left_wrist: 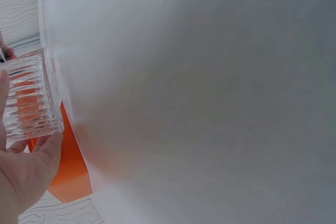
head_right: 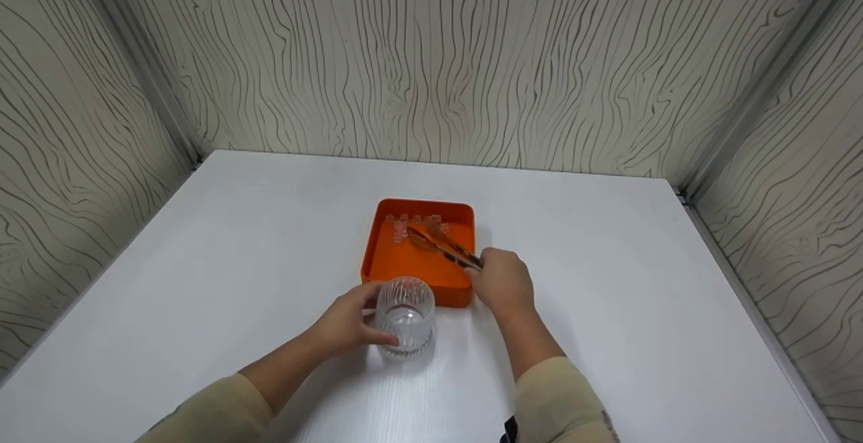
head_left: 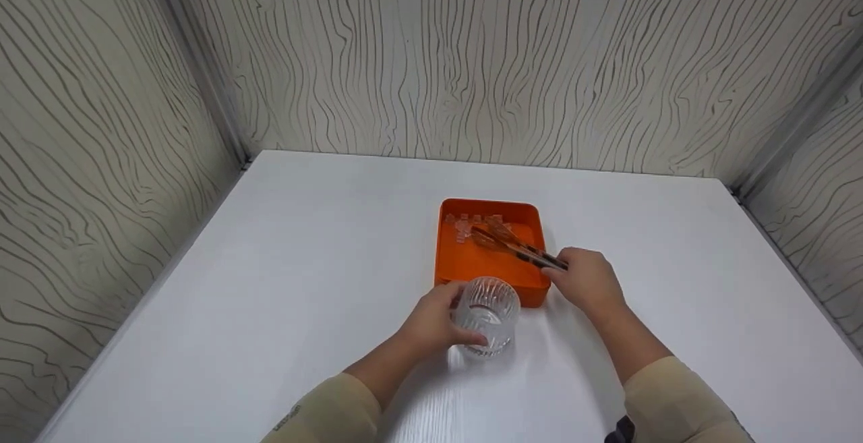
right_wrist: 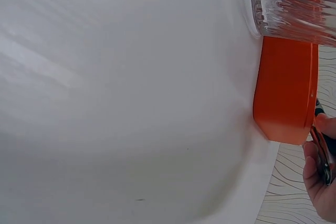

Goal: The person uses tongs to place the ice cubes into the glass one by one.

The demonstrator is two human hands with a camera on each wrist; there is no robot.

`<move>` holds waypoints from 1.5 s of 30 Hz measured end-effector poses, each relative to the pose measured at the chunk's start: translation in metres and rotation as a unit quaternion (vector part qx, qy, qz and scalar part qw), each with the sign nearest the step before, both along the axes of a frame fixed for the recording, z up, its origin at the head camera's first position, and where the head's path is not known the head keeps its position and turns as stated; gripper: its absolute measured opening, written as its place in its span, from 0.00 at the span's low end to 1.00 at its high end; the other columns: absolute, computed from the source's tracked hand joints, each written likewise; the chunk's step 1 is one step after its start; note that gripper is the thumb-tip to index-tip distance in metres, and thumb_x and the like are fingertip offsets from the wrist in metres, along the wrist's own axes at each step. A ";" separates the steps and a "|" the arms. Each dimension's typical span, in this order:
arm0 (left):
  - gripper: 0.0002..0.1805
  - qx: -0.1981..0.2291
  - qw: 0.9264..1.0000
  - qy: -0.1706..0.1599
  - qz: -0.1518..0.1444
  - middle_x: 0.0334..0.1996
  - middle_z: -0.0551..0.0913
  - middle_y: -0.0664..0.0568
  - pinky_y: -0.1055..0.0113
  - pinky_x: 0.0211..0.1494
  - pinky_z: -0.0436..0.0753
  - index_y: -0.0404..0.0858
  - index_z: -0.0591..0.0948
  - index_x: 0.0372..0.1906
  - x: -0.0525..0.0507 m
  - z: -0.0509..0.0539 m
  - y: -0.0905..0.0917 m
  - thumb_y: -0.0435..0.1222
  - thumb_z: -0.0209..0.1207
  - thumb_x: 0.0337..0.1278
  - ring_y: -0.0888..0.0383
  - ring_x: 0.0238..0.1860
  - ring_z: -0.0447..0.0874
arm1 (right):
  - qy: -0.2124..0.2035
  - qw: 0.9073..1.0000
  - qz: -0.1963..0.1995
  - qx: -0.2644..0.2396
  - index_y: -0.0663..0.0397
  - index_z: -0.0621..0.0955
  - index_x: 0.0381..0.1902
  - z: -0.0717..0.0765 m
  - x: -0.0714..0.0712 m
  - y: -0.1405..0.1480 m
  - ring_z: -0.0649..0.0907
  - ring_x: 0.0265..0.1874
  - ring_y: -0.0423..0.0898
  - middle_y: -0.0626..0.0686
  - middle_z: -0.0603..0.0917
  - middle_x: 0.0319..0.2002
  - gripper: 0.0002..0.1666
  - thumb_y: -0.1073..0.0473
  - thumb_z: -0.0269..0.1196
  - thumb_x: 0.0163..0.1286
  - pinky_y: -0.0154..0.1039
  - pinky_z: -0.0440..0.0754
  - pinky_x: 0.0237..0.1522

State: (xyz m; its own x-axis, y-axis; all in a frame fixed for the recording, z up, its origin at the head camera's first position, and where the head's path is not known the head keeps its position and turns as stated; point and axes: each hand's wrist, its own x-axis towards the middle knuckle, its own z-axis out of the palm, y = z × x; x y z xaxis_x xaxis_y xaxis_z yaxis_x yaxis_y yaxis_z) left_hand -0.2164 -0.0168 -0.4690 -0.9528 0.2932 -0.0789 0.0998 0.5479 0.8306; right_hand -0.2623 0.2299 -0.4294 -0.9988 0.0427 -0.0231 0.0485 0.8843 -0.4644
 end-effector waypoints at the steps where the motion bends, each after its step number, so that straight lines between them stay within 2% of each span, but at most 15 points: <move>1: 0.40 0.000 1.000 -0.001 0.001 0.49 0.75 0.60 0.58 0.57 0.74 0.51 0.71 0.57 0.000 0.000 0.000 0.48 0.73 0.29 0.58 0.52 0.73 | -0.002 1.000 0.000 -0.003 0.56 0.80 0.30 0.000 0.000 0.000 0.73 0.24 0.48 0.51 0.78 0.23 0.12 0.52 0.62 0.61 0.37 0.72 0.26; 8: 0.40 -0.012 1.000 0.001 0.003 0.49 0.75 0.60 0.57 0.57 0.73 0.51 0.71 0.57 0.000 0.000 0.001 0.48 0.73 0.29 0.58 0.52 0.73 | -0.013 1.000 -0.002 -0.017 0.56 0.80 0.31 -0.001 0.001 -0.003 0.73 0.24 0.47 0.51 0.78 0.24 0.12 0.52 0.62 0.61 0.37 0.72 0.26; 15: 0.40 -0.005 1.000 0.001 -0.002 0.49 0.75 0.60 0.57 0.57 0.74 0.50 0.71 0.57 0.000 0.000 0.000 0.47 0.73 0.29 0.57 0.52 0.73 | -0.020 1.000 -0.009 -0.017 0.56 0.80 0.33 0.000 0.000 -0.002 0.73 0.25 0.48 0.51 0.78 0.24 0.11 0.53 0.62 0.62 0.36 0.74 0.27; 27: 0.40 -0.012 1.000 0.009 -0.007 0.48 0.75 0.62 0.57 0.58 0.73 0.51 0.71 0.56 0.000 0.000 0.000 0.48 0.74 0.28 0.58 0.52 0.73 | 0.033 0.999 0.011 0.026 0.55 0.80 0.26 -0.003 0.004 -0.001 0.72 0.20 0.47 0.49 0.76 0.18 0.09 0.56 0.62 0.61 0.36 0.71 0.23; 39: 0.40 -0.009 1.000 0.002 -0.001 0.48 0.75 0.61 0.57 0.57 0.73 0.52 0.71 0.56 0.000 0.001 0.000 0.48 0.74 0.28 0.58 0.52 0.73 | 0.049 0.998 0.021 0.027 0.53 0.81 0.25 0.003 0.006 0.012 0.71 0.20 0.47 0.48 0.76 0.18 0.08 0.56 0.63 0.60 0.36 0.69 0.22; 45: 0.40 -0.004 1.000 -0.003 0.001 0.48 0.75 0.62 0.57 0.58 0.73 0.53 0.71 0.56 0.000 0.001 0.000 0.49 0.74 0.28 0.59 0.51 0.73 | 0.037 0.999 0.024 0.007 0.53 0.81 0.29 0.012 0.006 0.024 0.72 0.23 0.48 0.49 0.77 0.21 0.08 0.55 0.62 0.62 0.37 0.70 0.24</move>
